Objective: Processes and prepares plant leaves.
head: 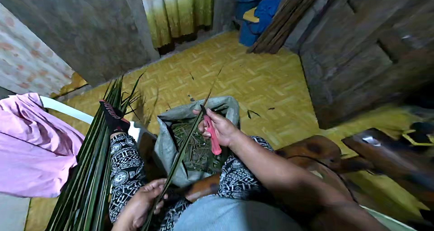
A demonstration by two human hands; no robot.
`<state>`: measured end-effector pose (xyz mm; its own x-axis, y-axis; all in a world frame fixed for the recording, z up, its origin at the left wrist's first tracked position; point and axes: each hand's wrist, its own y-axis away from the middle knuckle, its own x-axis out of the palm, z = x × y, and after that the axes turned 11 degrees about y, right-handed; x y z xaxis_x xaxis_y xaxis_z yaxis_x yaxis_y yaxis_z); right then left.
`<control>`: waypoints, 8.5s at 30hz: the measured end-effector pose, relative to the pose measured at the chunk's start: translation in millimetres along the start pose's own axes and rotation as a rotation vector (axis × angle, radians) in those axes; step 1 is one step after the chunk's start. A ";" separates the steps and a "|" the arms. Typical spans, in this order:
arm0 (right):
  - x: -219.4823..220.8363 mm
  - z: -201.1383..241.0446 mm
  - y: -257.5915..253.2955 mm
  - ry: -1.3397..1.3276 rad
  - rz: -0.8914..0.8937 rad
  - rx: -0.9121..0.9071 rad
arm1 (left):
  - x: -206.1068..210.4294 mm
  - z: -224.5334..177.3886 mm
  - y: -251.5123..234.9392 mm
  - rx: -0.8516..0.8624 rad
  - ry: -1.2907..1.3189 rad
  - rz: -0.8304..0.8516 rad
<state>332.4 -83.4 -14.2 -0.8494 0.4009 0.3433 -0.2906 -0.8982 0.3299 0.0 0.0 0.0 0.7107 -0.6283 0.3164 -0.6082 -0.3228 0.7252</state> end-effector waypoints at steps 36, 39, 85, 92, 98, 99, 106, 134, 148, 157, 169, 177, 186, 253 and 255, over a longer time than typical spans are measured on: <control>53.4 -50.7 25.1 1.268 0.121 0.010 | 83.4 -23.7 -100.1 0.339 -0.977 -0.311; 60.2 -57.1 29.2 1.334 0.148 0.011 | 87.1 -24.9 -99.9 0.303 -0.983 -0.321; 37.9 -84.1 -4.7 0.074 -0.092 0.332 | 69.5 14.1 -90.7 0.330 -1.024 -0.337; 34.8 -84.2 -9.0 0.099 -0.157 0.274 | 75.3 13.6 -84.7 0.269 -1.029 -0.316; 25.4 -82.9 -18.6 0.185 -0.209 0.248 | 72.3 16.0 -83.2 0.250 -1.059 -0.313; 23.7 -82.0 -20.5 0.191 -0.225 0.240 | 71.8 16.4 -83.0 0.251 -1.059 -0.313; 1.9 -70.7 -32.5 0.194 -0.287 0.249 | 63.3 21.2 -87.2 0.266 -1.022 -0.312; 46.8 -79.9 14.5 1.349 0.187 0.080 | 89.5 -9.3 -122.2 0.235 -1.017 -0.303; 31.7 -77.5 -10.9 1.512 0.120 0.081 | 86.0 -5.5 -121.3 0.237 -1.036 -0.287; -19.8 -68.7 -53.6 1.451 -0.212 0.129 | 79.1 -0.8 -117.8 0.250 -1.001 -0.299; 17.3 -74.5 -13.7 0.763 -0.089 0.327 | 74.4 -4.7 -136.6 0.195 -0.922 -0.288; 36.0 -76.5 6.4 1.212 0.103 0.092 | 84.3 -7.4 -135.4 0.210 -0.990 -0.308; 44.2 -74.4 8.9 1.289 0.216 0.123 | 87.9 -10.8 -131.4 0.198 -1.003 -0.324; 26.6 -77.1 -18.6 0.543 -0.094 0.310 | 91.4 -3.6 -127.1 0.286 -0.984 -0.258; 25.3 -78.1 -20.3 0.529 -0.120 0.296 | 89.1 -2.1 -120.4 0.261 -0.984 -0.257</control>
<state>282.4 -69.1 -80.9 -0.9439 0.2839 -0.1687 -0.3271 -0.7339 0.5952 137.3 -15.6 -57.8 0.2998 -0.7796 -0.5498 -0.6200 -0.5972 0.5089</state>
